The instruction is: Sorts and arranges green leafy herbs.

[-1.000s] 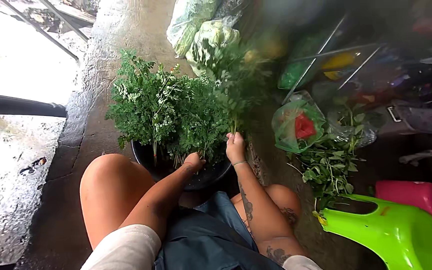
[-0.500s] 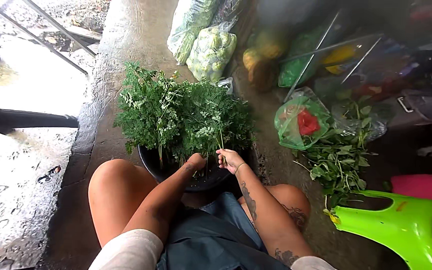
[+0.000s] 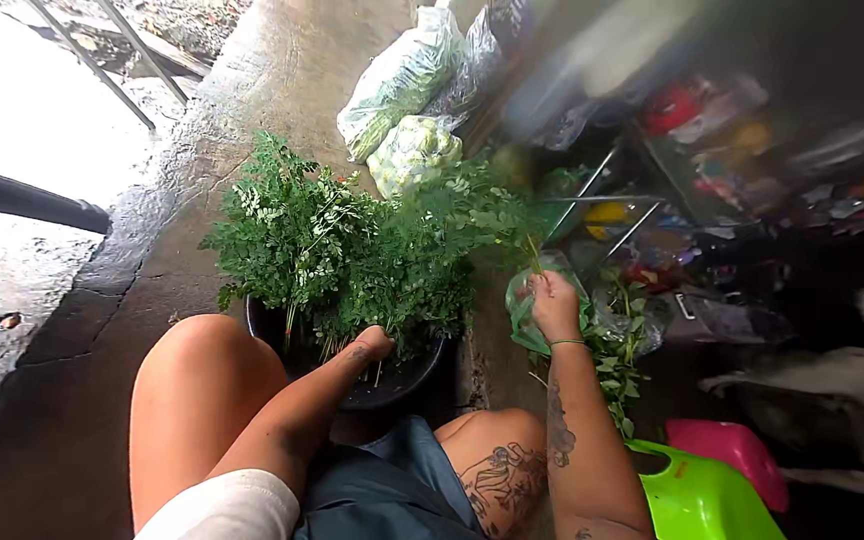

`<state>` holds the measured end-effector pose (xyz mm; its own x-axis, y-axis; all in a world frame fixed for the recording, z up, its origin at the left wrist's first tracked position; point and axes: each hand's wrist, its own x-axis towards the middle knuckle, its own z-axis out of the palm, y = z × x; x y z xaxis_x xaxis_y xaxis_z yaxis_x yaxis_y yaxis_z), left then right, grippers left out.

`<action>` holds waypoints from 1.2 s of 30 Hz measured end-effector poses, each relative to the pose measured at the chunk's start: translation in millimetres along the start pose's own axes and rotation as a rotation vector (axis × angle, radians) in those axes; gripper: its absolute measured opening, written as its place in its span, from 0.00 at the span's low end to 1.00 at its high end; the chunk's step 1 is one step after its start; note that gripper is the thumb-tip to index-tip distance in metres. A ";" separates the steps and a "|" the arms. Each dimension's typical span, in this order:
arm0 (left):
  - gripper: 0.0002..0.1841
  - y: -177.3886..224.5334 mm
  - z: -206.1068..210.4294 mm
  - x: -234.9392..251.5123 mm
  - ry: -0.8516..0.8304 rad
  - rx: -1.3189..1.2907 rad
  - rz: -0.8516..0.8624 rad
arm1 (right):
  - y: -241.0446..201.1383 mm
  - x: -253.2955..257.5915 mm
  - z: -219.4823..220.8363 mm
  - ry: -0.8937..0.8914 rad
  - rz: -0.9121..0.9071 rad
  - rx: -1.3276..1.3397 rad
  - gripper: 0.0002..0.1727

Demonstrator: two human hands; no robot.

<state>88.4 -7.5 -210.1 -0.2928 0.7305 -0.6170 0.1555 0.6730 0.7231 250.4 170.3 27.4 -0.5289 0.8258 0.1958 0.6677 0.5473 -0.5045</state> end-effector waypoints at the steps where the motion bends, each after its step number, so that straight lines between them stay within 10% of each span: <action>1: 0.23 1.0 -1.0 -0.9 0.001 -0.003 0.003 | -0.4 1.4 -3.4 0.035 -0.020 0.051 0.18; 10: 0.22 55.4 -13.8 -49.2 0.045 -0.010 0.345 | -32.7 -4.4 -15.4 -0.032 -0.030 0.740 0.12; 14: 0.19 110.0 -28.0 -115.0 0.126 -0.043 0.759 | -44.3 -4.3 -30.9 0.057 -0.301 0.291 0.13; 18: 0.14 152.1 -45.3 -184.9 0.723 0.082 1.345 | -67.9 -20.1 -50.4 0.095 -0.555 -0.228 0.18; 21: 0.16 176.7 -73.6 -212.8 0.983 0.379 1.434 | -91.0 -35.5 -67.8 0.070 -0.740 -0.431 0.13; 26: 0.22 197.1 -102.2 -216.9 0.730 0.838 1.202 | -128.3 -56.1 -92.7 -0.042 -0.968 -0.584 0.08; 31: 0.12 188.7 -110.9 -203.2 0.285 0.611 1.218 | -136.1 -48.5 -107.1 -0.424 -0.787 -0.418 0.09; 36: 0.13 178.9 -110.3 -193.5 0.257 0.483 1.236 | -117.0 -42.9 -98.1 -0.420 -0.762 -0.078 0.16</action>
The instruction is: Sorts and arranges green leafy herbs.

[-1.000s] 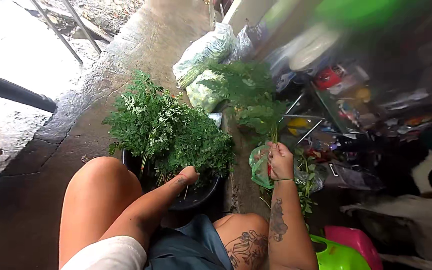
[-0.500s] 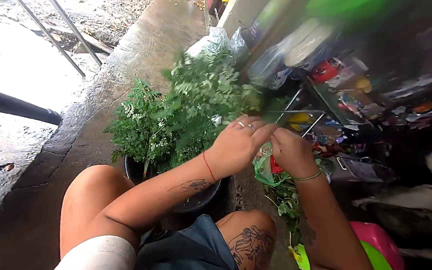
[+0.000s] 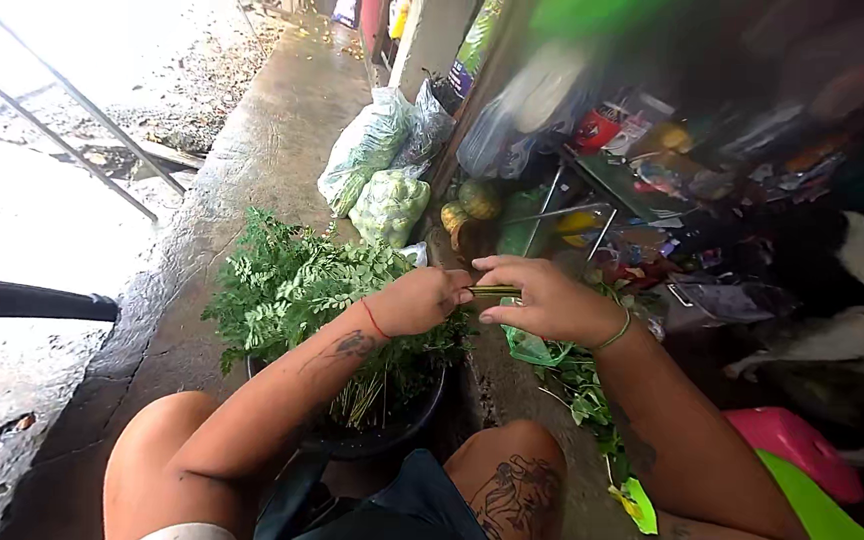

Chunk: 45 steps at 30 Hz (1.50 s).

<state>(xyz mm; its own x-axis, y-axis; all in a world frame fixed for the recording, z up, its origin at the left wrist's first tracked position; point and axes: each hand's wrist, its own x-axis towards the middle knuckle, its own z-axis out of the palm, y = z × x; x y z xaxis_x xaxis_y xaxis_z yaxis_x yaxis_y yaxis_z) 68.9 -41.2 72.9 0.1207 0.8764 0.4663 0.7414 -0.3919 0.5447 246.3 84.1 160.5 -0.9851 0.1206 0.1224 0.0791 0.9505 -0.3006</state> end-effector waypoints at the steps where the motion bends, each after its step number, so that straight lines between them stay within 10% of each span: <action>1: 0.14 -1.7 -0.3 -1.6 -0.002 -0.040 -0.014 | 0.9 -2.0 2.7 0.080 0.010 0.059 0.20; 5: 0.15 -10.5 1.0 -6.1 0.033 -0.283 -0.047 | 4.3 -8.3 -8.2 0.303 0.030 0.352 0.42; 17: 0.18 -17.3 16.0 -9.0 0.061 -0.718 -0.177 | 8.1 -9.1 15.3 0.423 -0.046 0.356 0.21; 45: 0.16 -14.8 -0.6 44.1 -0.152 -0.793 -0.226 | 55.3 -2.3 18.0 0.651 -0.243 0.313 0.13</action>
<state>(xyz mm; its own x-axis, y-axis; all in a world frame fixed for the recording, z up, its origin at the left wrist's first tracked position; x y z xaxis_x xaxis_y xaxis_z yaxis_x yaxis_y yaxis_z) 62.9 3.0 85.8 0.1549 0.9635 0.2183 0.0815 -0.2327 0.9691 250.3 131.3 126.6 -0.6728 0.1553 0.7233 -0.2707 0.8582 -0.4361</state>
